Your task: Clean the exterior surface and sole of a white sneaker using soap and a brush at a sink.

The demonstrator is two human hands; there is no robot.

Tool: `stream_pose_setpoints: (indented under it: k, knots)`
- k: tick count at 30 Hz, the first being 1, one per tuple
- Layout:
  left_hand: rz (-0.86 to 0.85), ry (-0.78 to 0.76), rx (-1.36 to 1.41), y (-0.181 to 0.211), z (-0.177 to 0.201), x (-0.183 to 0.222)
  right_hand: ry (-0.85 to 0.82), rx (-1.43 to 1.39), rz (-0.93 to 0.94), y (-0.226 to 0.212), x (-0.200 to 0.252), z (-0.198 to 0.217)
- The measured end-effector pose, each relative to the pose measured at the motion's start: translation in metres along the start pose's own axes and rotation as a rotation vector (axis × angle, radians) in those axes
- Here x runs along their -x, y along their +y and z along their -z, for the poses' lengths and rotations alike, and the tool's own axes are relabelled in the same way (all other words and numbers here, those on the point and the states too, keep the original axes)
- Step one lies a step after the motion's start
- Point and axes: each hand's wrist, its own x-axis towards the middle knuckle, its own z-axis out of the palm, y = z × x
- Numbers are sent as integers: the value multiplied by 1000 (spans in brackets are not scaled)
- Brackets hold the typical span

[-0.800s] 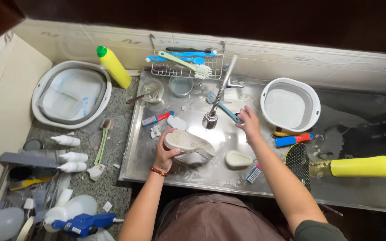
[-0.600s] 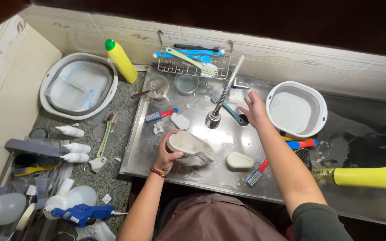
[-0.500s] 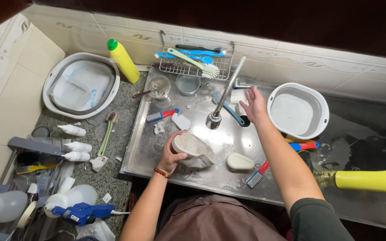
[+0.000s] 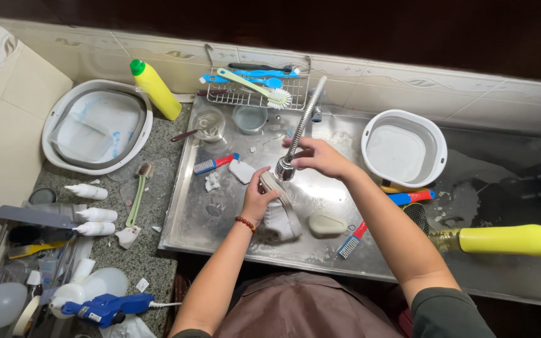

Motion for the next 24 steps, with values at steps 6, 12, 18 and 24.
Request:
stream_pose_setpoints:
  k: [6, 12, 18, 24]
  knots:
    - [-88, 63, -177, -8, -5, -9, -81, 189, -47, -35, -14, -28]
    - [-149, 50, -67, -1, -4, -6, -21, 193, -26, -42, -10, -41]
    - [-219, 88, -176, -19, 4, -18, 41, 297, 33, -38, 6, -44]
    - [-121, 210, -443, -14, -5, -25, 88, 374, 9, -51, 24, -50]
